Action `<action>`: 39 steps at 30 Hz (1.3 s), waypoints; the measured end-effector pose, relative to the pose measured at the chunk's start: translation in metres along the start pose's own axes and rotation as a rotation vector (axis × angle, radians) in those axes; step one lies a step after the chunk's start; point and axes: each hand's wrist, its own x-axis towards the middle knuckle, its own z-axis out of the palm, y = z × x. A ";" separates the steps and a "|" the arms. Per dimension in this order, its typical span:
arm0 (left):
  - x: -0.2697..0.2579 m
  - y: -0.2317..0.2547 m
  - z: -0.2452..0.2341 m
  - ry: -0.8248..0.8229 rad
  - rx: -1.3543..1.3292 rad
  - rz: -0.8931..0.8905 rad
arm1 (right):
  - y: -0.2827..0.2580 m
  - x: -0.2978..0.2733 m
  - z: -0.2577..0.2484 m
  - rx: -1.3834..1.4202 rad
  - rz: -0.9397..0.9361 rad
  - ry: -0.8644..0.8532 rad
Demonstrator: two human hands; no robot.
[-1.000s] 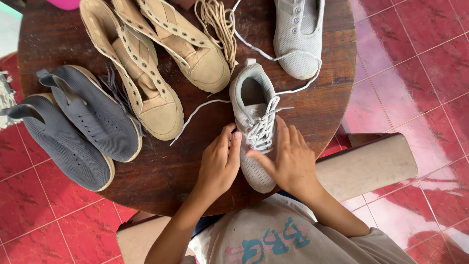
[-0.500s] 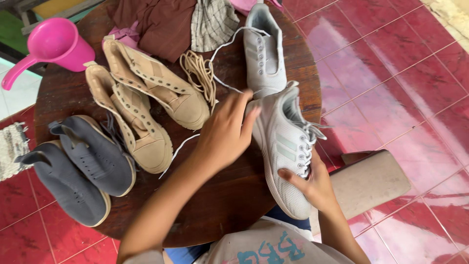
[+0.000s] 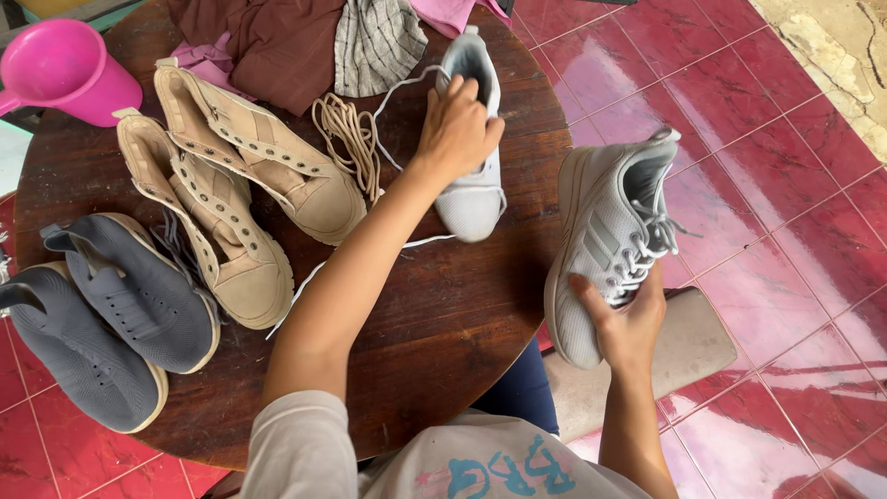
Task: The person removes a white shoelace from a white sneaker, then re-laces the same shoe by threading the lace through the eyelets and tying a knot. Other shoes remain on the table but are not handled.
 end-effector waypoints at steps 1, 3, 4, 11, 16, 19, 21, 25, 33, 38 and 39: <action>-0.015 0.007 -0.003 0.011 0.020 0.007 | 0.000 0.005 0.000 -0.059 -0.022 0.008; -0.051 0.022 -0.014 0.034 0.059 0.022 | -0.001 0.020 0.007 -0.130 -0.083 0.007; -0.070 0.029 -0.022 0.027 0.045 0.027 | 0.000 0.030 0.012 -0.144 -0.120 -0.003; -0.167 0.061 -0.084 -0.081 0.014 -0.077 | 0.007 0.099 0.080 -0.277 -0.293 -0.051; -0.183 0.062 -0.109 0.075 -0.096 -0.059 | 0.006 0.120 0.114 -0.308 -0.314 -0.126; -0.197 0.051 -0.124 0.248 -0.217 -0.017 | 0.005 0.120 0.125 -0.392 -0.334 -0.155; -0.217 0.044 -0.137 0.302 -0.243 -0.069 | 0.001 0.111 0.124 -0.481 -0.478 -0.106; -0.270 0.046 -0.158 0.235 -0.318 -0.366 | -0.015 0.054 0.103 -0.444 -0.672 -0.094; -0.319 0.092 -0.135 0.059 -0.759 -0.560 | -0.039 -0.043 0.114 -0.266 -0.516 -0.299; -0.332 0.089 -0.153 0.234 -1.128 -0.470 | -0.045 -0.054 0.123 -0.272 -0.561 -0.272; -0.339 0.089 -0.162 0.315 -1.209 -0.502 | -0.047 -0.054 0.123 -0.256 -0.531 -0.269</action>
